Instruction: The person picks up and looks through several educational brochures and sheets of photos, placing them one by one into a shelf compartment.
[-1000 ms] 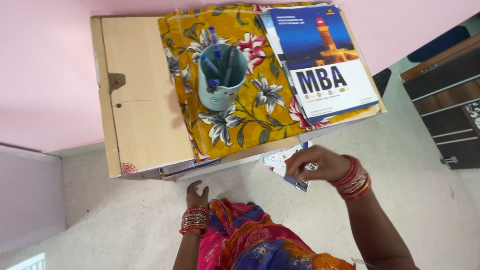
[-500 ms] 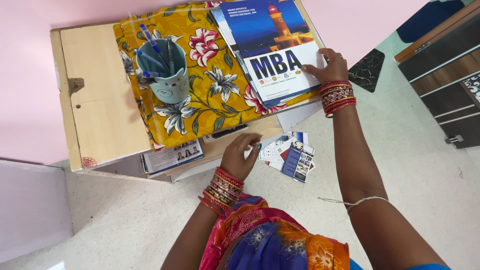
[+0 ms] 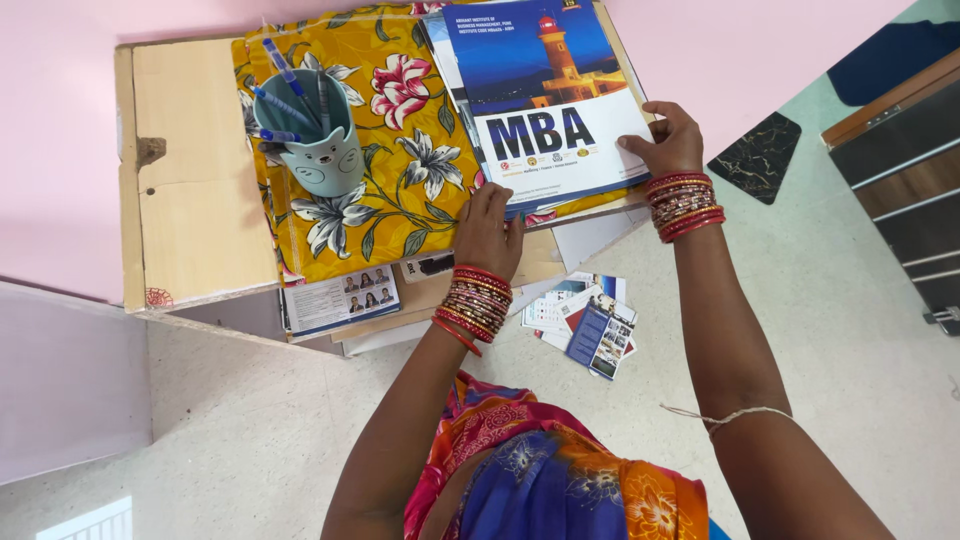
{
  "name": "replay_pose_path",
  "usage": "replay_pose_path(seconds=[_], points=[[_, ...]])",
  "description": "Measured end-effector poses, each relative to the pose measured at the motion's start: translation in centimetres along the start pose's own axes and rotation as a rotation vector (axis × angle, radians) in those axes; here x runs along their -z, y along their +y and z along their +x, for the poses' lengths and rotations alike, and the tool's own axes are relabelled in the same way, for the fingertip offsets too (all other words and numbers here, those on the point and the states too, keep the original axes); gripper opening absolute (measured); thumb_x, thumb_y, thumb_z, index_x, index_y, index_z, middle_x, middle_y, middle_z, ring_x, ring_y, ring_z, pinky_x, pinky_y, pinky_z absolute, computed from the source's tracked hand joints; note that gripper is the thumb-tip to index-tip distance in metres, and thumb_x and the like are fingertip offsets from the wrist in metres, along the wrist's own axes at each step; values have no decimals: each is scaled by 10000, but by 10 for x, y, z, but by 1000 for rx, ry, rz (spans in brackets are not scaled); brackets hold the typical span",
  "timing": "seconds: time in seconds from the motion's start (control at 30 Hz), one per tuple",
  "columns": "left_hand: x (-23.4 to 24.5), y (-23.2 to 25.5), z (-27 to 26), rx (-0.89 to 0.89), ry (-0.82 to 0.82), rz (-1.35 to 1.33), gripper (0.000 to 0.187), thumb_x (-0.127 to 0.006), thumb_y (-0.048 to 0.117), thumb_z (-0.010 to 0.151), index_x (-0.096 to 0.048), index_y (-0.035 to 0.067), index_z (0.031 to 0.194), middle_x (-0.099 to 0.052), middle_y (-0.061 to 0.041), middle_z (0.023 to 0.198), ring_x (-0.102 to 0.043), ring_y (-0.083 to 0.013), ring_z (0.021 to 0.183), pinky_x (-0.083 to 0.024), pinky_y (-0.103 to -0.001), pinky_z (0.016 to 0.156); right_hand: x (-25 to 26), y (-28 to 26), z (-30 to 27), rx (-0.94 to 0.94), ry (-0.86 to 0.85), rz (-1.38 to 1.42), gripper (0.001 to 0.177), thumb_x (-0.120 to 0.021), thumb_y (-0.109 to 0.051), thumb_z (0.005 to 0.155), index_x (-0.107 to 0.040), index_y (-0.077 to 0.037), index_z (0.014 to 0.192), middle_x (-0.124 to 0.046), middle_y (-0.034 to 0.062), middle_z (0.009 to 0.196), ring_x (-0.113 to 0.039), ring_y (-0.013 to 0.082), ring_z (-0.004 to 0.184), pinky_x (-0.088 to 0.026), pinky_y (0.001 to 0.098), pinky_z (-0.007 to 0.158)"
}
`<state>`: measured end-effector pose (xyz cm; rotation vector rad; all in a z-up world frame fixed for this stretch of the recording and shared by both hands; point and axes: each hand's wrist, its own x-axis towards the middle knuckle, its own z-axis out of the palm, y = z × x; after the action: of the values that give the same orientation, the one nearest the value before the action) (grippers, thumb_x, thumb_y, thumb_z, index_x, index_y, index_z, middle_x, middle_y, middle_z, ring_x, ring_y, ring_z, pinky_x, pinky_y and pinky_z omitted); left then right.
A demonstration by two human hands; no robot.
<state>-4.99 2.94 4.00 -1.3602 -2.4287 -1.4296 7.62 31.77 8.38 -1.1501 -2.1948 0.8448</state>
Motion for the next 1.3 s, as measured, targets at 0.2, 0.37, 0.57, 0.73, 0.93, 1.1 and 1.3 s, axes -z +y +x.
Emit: replay_pose_path(seconds=[0.2, 0.37, 0.57, 0.73, 0.93, 1.1, 1.3], points=[[-6, -4, 4, 2, 94, 0, 488, -711, 132, 877, -550, 8, 1321, -532, -199, 1361, -557, -393, 1231, -503, -455, 1013, 15, 5, -6, -67, -29, 238, 323, -837, -50, 870, -673, 7, 1143, -746, 79, 896, -719, 127, 755, -607, 279, 650], [-11, -1, 9, 75, 94, 55, 536, -739, 153, 842, -545, -11, 1314, -509, -213, 1354, -541, -407, 1243, -495, -467, 1004, 40, 12, -29, -77, -71, 188, 210, -782, -75, 933, -718, 1, 1118, -745, 82, 862, -699, 128, 740, -567, 276, 621], [-15, 10, 22, 189, 45, 96, 464, -779, 182, 821, -614, -16, 1206, -523, -175, 1283, -570, -360, 1189, -504, -445, 979, 34, 24, -45, 67, -38, -69, 388, -891, -102, 859, -673, 29, 1152, -706, 103, 874, -671, 139, 724, -559, 265, 603], [-13, 12, 24, 242, -16, 92, 455, -774, 226, 841, -625, 59, 1238, -549, -113, 1296, -565, -319, 1216, -492, -439, 1022, 36, 39, -51, 81, -59, 197, 495, -831, -26, 877, -604, 35, 1313, -714, 71, 880, -668, 105, 759, -551, 249, 638], [-14, 25, 37, 276, -45, 274, 649, -822, 306, 768, -543, 75, 1306, -515, -112, 1327, -487, -323, 1253, -402, -540, 1031, 45, 40, -89, -55, -178, 373, 684, -751, 20, 865, -484, 4, 1495, -710, 15, 847, -675, 66, 762, -567, 220, 686], [-14, 36, 38, 299, -120, 321, 621, -831, 297, 792, -550, 87, 1305, -530, -125, 1302, -519, -313, 1267, -436, -509, 1054, 49, 50, -119, -109, -224, 421, 637, -722, -13, 916, -506, 2, 1515, -694, 49, 832, -626, 79, 724, -481, 223, 627], [-12, 32, 28, 275, -100, 166, 718, -839, 226, 776, -505, 72, 1392, -543, -166, 1275, -571, -366, 1187, -521, -450, 980, 41, 50, -144, -203, -180, 471, 398, -685, -98, 964, -588, 2, 1336, -763, 67, 912, -714, 90, 821, -557, 214, 693]])
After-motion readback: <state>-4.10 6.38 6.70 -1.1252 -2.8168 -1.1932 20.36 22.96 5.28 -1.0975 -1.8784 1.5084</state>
